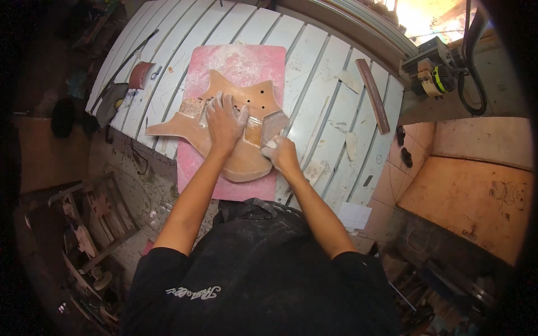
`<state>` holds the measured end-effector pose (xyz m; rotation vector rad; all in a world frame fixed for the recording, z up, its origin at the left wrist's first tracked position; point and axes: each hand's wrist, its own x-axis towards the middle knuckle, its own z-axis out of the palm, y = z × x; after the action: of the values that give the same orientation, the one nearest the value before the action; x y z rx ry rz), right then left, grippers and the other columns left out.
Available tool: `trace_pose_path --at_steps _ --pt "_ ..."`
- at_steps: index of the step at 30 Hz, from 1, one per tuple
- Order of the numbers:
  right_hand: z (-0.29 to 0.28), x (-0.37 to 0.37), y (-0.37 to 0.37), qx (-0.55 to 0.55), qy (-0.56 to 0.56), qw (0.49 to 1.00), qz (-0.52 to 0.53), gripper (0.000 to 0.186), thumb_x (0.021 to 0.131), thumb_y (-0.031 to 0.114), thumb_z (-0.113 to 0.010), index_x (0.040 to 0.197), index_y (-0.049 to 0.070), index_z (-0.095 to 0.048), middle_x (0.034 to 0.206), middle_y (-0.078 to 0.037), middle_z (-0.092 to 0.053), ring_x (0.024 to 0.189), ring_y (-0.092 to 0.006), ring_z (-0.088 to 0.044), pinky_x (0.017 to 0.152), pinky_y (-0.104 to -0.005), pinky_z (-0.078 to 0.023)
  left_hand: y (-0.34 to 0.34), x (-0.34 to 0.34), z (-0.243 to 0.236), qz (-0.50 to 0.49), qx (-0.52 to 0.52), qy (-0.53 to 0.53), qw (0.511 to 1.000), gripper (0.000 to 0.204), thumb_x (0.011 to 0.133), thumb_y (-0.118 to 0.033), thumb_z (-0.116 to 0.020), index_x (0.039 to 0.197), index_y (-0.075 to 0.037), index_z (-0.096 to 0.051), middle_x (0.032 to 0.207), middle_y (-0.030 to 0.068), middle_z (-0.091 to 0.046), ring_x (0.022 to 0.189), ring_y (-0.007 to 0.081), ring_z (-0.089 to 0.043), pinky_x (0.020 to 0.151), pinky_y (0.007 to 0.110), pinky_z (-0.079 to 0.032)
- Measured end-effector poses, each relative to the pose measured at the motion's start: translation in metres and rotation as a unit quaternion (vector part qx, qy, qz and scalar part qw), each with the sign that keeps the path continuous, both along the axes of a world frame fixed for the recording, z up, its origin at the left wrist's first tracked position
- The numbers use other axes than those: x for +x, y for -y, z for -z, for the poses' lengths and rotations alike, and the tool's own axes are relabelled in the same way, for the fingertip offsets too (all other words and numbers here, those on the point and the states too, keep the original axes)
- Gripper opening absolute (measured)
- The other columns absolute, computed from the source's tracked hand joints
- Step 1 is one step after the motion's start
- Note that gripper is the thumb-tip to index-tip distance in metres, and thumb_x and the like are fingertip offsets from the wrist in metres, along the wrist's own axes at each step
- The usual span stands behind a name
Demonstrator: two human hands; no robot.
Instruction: The person sands the surface and edges of a wooden guitar body by hand using a small piece of sandpaper, periodically lifting and turning the object to work on different sides.
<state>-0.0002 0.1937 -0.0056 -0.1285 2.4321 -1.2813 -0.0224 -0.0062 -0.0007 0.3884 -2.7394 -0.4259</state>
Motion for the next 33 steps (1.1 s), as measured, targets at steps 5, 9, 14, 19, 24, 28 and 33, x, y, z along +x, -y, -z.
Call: trace_pose_path --at_steps 5,9,14,19,24,28,33 --pt "0.011 -0.008 0.001 0.035 -0.049 0.998 0.019 0.033 0.069 0.023 -0.077 0.081 -0.005 -0.064 0.082 -0.026 -0.066 0.078 -0.0409 -0.067 0.073 -0.0459 -0.052 -0.003 0.0 -0.003 0.004 0.005 0.0 1.0 0.06 0.089 -0.044 -0.066 0.132 -0.002 -0.057 0.144 0.0245 -0.048 0.132 0.0472 -0.045 0.111 0.058 -0.036" --pt "0.003 -0.002 -0.001 0.014 -0.006 1.0 -0.006 0.034 0.069 0.024 -0.077 0.079 -0.005 -0.063 0.082 -0.025 -0.067 0.077 -0.0395 -0.068 0.072 -0.0454 -0.053 0.001 0.0 0.001 -0.001 -0.003 -0.002 1.0 0.06 0.089 -0.044 -0.066 0.131 -0.002 -0.058 0.144 0.0244 -0.048 0.132 0.0473 -0.045 0.11 0.058 -0.037" --pt "0.009 -0.005 -0.001 0.001 -0.012 0.999 0.032 0.036 0.068 0.026 -0.078 0.08 -0.005 -0.064 0.081 -0.024 -0.068 0.076 -0.0372 -0.069 0.072 -0.0449 -0.053 -0.002 0.0 -0.002 -0.001 0.003 -0.003 1.0 0.06 0.089 -0.044 -0.066 0.131 -0.002 -0.058 0.144 0.0242 -0.049 0.132 0.0466 -0.045 0.111 0.057 -0.037" --pt "0.002 -0.006 -0.001 0.016 0.016 1.0 0.011 0.035 0.068 0.026 -0.078 0.08 -0.004 -0.065 0.08 -0.023 -0.068 0.075 -0.0353 -0.069 0.072 -0.0442 -0.053 -0.002 0.0 -0.003 -0.002 0.004 0.001 1.0 0.058 0.089 -0.044 -0.067 0.129 -0.002 -0.059 0.144 0.0243 -0.049 0.132 0.0462 -0.045 0.111 0.057 -0.036" --pt "0.019 0.0 -0.007 -0.026 0.043 0.998 0.032 0.035 0.071 0.026 -0.077 0.086 -0.005 -0.07 0.08 -0.021 -0.07 0.073 -0.0299 -0.069 0.07 -0.0404 -0.053 -0.004 -0.001 -0.004 -0.001 0.008 -0.004 1.0 0.057 0.089 -0.043 -0.067 0.128 -0.001 -0.059 0.143 0.0244 -0.05 0.132 0.0467 -0.045 0.112 0.057 -0.035" --pt "0.013 -0.006 0.0 0.021 -0.008 0.999 0.038 0.033 0.072 0.025 -0.078 0.086 -0.005 -0.07 0.08 -0.021 -0.07 0.073 -0.0295 -0.069 0.07 -0.0398 -0.053 -0.003 0.0 -0.004 0.003 0.007 -0.007 1.0 0.057 0.089 -0.043 -0.067 0.128 -0.001 -0.058 0.143 0.0245 -0.05 0.132 0.0469 -0.045 0.112 0.057 -0.035" --pt "0.009 0.004 -0.005 -0.058 0.014 0.998 0.032 0.034 0.071 0.026 -0.078 0.083 -0.005 -0.069 0.08 -0.022 -0.069 0.073 -0.0295 -0.069 0.069 -0.0407 -0.052 -0.002 -0.001 -0.001 0.002 0.005 -0.007 1.0 0.057 0.089 -0.043 -0.067 0.128 -0.001 -0.058 0.142 0.0254 -0.05 0.132 0.0469 -0.045 0.112 0.057 -0.035"
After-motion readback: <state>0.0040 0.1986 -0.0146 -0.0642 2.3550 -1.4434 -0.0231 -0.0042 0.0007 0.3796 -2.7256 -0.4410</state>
